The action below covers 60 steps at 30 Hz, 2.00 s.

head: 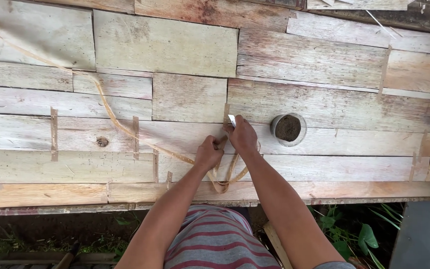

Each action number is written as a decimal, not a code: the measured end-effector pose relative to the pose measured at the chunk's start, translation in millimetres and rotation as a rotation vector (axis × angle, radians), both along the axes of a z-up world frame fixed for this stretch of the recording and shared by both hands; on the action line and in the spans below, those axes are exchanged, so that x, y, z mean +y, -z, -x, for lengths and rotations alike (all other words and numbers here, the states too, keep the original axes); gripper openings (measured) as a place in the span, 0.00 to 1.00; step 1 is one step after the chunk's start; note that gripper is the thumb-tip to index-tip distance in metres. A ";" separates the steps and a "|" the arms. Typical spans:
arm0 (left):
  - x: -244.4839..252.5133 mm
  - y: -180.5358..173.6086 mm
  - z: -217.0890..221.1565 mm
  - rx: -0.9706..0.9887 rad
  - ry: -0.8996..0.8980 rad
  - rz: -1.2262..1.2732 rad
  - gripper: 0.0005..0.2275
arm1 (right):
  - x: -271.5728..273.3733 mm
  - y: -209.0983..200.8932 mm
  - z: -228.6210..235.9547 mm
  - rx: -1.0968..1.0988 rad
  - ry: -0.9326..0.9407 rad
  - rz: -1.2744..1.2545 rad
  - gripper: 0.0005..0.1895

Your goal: Applying thin adhesive strips to the gaps between wooden planks and trimming them with a utility knife.

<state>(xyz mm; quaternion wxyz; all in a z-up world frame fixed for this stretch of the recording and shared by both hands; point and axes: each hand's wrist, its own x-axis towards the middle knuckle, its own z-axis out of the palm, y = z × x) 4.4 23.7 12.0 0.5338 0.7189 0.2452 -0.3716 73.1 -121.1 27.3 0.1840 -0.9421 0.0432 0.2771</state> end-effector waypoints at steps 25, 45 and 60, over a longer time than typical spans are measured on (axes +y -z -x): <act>7.7 16.3 -9.6 0.040 0.043 -0.001 0.18 | 5.0 -1.0 -46.3 0.084 0.317 -0.053 0.33; 1.4 -1.0 7.9 -0.284 -0.293 0.192 0.12 | -15.9 -38.1 53.2 0.172 0.760 -0.807 0.18; -53.9 -45.0 28.4 -0.686 0.138 -0.025 0.22 | -69.3 -45.3 152.8 0.025 0.834 -0.912 0.11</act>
